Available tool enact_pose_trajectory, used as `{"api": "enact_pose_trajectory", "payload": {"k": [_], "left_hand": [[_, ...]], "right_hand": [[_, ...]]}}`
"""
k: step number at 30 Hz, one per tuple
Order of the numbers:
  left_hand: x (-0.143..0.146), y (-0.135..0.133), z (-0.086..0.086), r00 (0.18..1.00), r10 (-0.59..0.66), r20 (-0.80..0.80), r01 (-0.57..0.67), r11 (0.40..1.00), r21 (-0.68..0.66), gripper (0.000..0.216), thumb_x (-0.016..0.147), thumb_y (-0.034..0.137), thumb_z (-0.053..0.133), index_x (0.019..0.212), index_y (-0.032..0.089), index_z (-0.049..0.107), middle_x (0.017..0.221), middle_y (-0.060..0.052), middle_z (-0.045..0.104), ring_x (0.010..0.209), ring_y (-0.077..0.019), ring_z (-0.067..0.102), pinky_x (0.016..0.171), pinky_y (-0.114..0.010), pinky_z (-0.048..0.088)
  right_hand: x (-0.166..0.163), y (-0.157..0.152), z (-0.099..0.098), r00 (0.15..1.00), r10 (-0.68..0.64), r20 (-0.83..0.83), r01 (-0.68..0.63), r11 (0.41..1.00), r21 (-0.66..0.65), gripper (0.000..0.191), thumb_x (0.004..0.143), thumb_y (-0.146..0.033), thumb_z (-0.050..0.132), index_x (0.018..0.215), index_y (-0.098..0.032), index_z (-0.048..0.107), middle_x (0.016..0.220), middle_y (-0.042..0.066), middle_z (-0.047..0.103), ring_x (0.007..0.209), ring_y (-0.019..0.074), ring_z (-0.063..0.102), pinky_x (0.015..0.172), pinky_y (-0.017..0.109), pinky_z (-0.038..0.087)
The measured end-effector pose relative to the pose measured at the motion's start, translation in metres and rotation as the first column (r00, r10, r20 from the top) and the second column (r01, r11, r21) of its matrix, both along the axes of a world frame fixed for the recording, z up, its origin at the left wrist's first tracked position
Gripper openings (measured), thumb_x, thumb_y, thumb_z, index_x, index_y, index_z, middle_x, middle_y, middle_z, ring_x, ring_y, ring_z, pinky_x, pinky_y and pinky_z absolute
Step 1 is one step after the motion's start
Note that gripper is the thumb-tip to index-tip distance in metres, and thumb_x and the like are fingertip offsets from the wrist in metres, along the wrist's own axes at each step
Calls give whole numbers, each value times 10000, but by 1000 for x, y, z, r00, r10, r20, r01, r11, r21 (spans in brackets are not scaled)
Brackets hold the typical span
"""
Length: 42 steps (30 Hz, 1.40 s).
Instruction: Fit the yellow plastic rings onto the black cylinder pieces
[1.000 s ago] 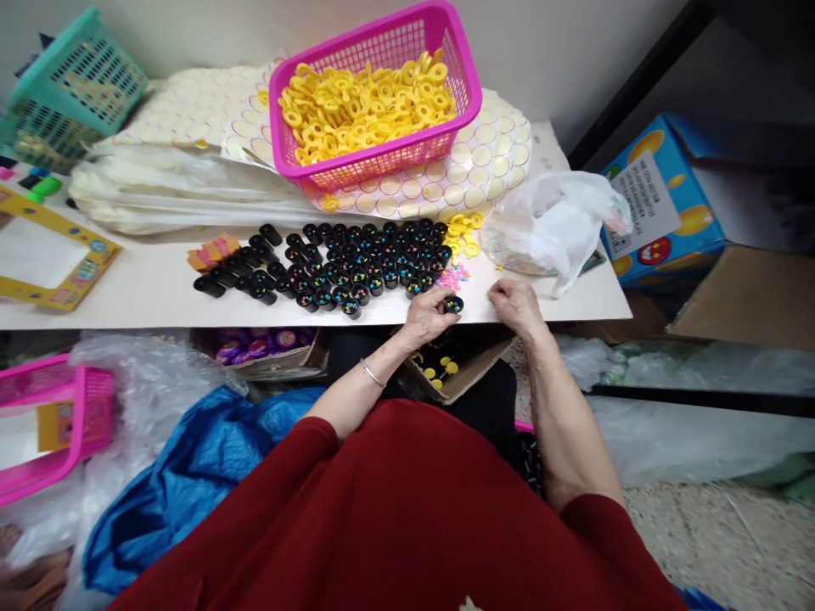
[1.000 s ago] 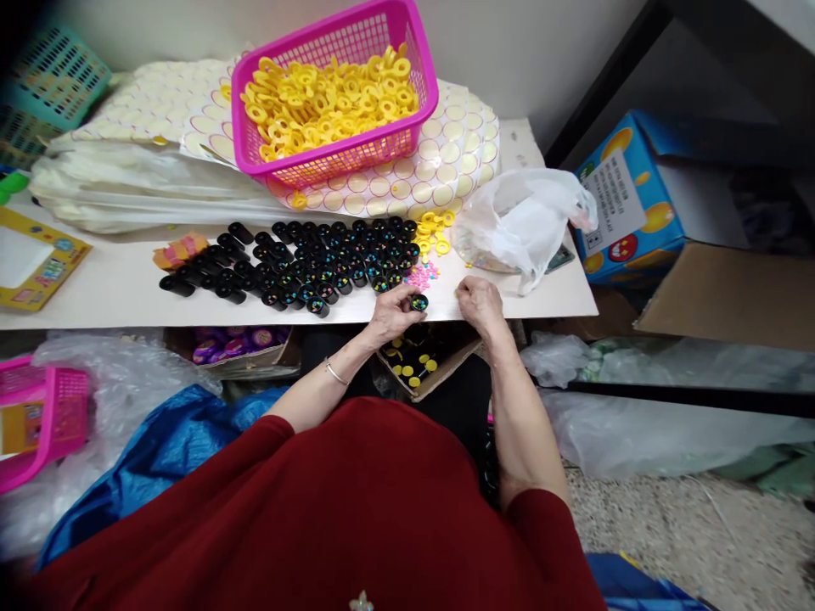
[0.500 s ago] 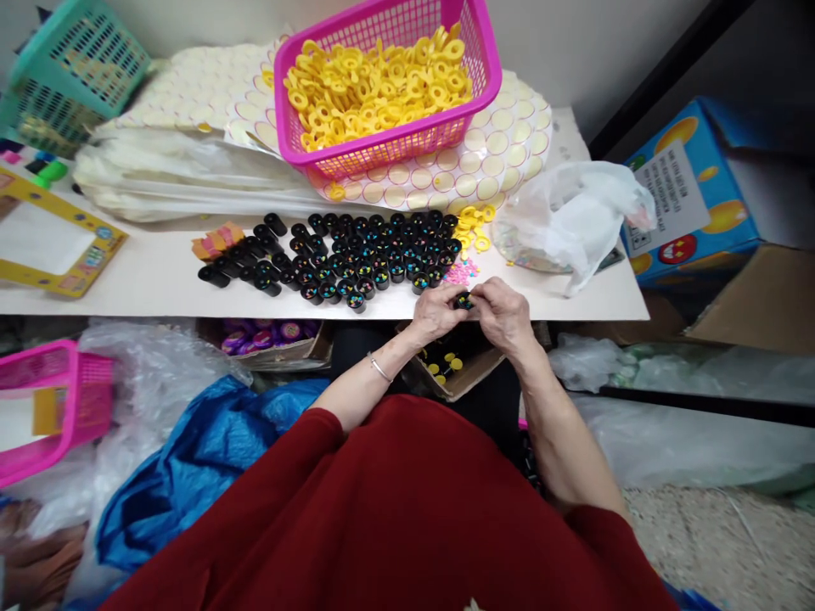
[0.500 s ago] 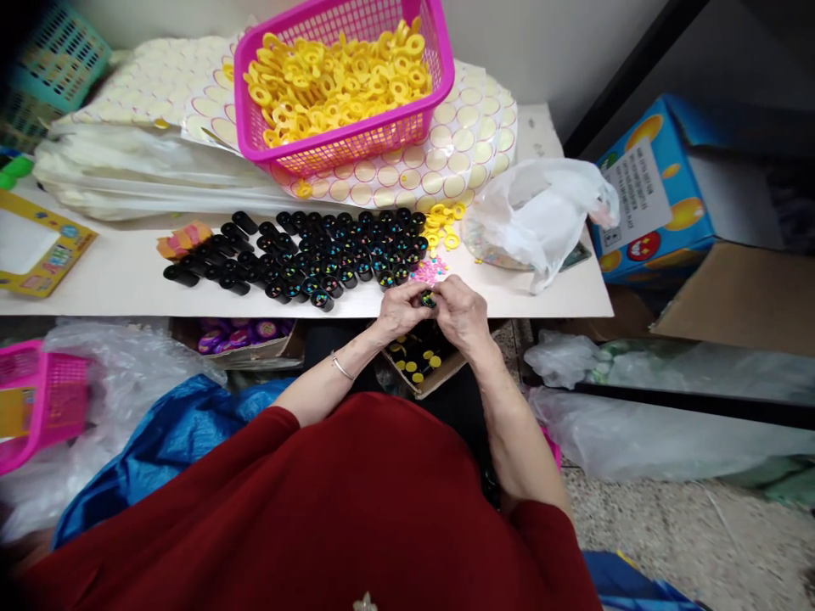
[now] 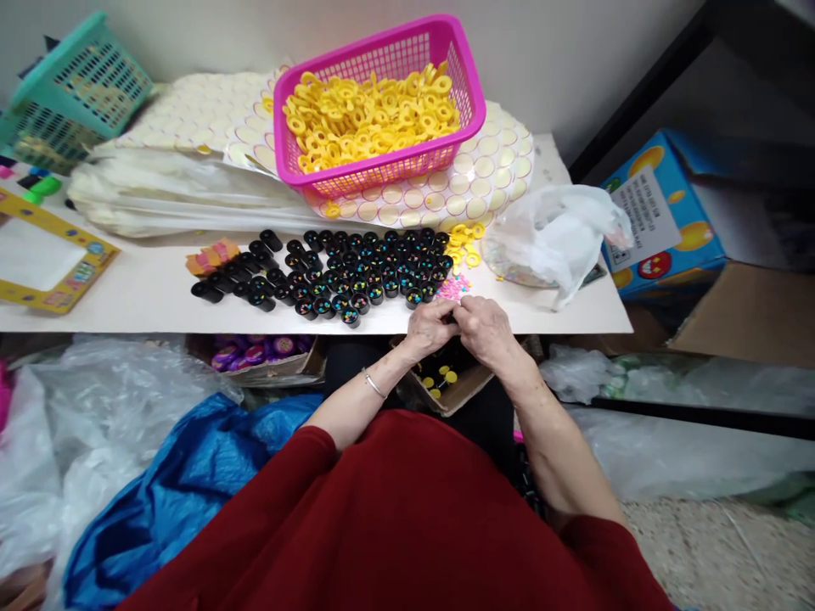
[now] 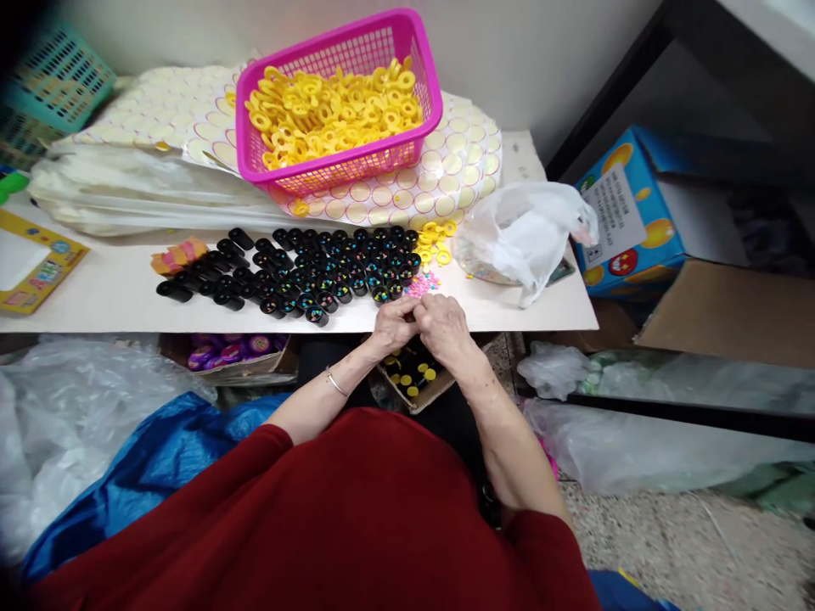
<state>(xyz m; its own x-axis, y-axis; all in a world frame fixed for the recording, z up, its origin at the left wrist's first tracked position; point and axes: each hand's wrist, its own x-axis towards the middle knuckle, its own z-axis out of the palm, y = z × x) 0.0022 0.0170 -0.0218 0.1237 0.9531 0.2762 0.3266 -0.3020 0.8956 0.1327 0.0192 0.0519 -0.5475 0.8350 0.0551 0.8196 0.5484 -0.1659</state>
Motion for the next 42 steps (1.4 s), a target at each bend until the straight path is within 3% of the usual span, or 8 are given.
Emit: {"api": "enact_pose_trajectory", "payload": {"k": [4,9,22,28,33,36,38,42], "left_hand": [[1,1,-3,1000,3,6,-3,1000,-24,262,655,198,710,917,184,707,790,7,647,647,-99,527,599,-225,415],[2,2,-3,999,43,-8,-44,997,-71,357,589,188,761,942,178,712,827,-2,668,648,-100,549,620,-230,437],[0,0,-6,1000,21,11,-20,997,-77,336,611,249,751,937,181,711,791,5,638,616,-90,519,599,-227,417],[-1,0,0,999,35,-13,-36,991,-131,335,595,242,762,922,189,716,755,18,624,582,-75,485,582,-216,400],[-2,0,0,999,31,24,-28,993,-116,350,596,267,763,933,181,720,796,3,642,583,-77,489,589,-223,412],[-1,0,0,998,52,17,-49,989,-140,386,590,275,767,961,184,719,804,4,647,572,-74,487,588,-226,416],[0,2,-1,998,67,6,-65,985,-160,406,582,279,771,975,191,717,811,7,652,590,-80,504,607,-232,424],[5,8,-1,997,71,-37,-77,980,-182,381,573,278,765,946,214,722,777,26,638,604,-89,513,619,-240,417]], "right_hand": [[14,7,-4,955,-42,-295,-7,987,-162,210,796,-150,449,801,-161,659,772,74,596,718,178,517,657,299,375],[40,44,-24,728,-302,-616,163,948,-272,152,758,-282,553,774,-177,663,745,28,638,706,173,567,705,315,450],[14,110,-34,890,-451,-67,446,892,-78,294,836,-328,483,963,-132,661,1032,160,613,934,265,576,765,333,437],[6,117,-29,877,-477,-58,469,876,-113,304,853,-334,468,967,-120,652,1048,177,615,952,270,570,767,336,427],[10,112,-27,825,-513,-236,506,857,-95,293,867,-251,381,793,-131,638,849,141,640,781,220,560,721,323,414],[25,91,-29,718,-555,-419,539,825,-170,273,838,-276,400,679,-173,597,665,64,603,665,178,524,662,298,418],[37,69,-31,543,-617,-569,513,780,-357,232,770,-300,474,584,-186,553,534,15,536,551,144,476,555,269,395],[57,32,-36,186,-840,-509,383,539,-750,179,654,-301,577,544,-161,556,411,-26,462,358,77,322,384,234,239]]}}
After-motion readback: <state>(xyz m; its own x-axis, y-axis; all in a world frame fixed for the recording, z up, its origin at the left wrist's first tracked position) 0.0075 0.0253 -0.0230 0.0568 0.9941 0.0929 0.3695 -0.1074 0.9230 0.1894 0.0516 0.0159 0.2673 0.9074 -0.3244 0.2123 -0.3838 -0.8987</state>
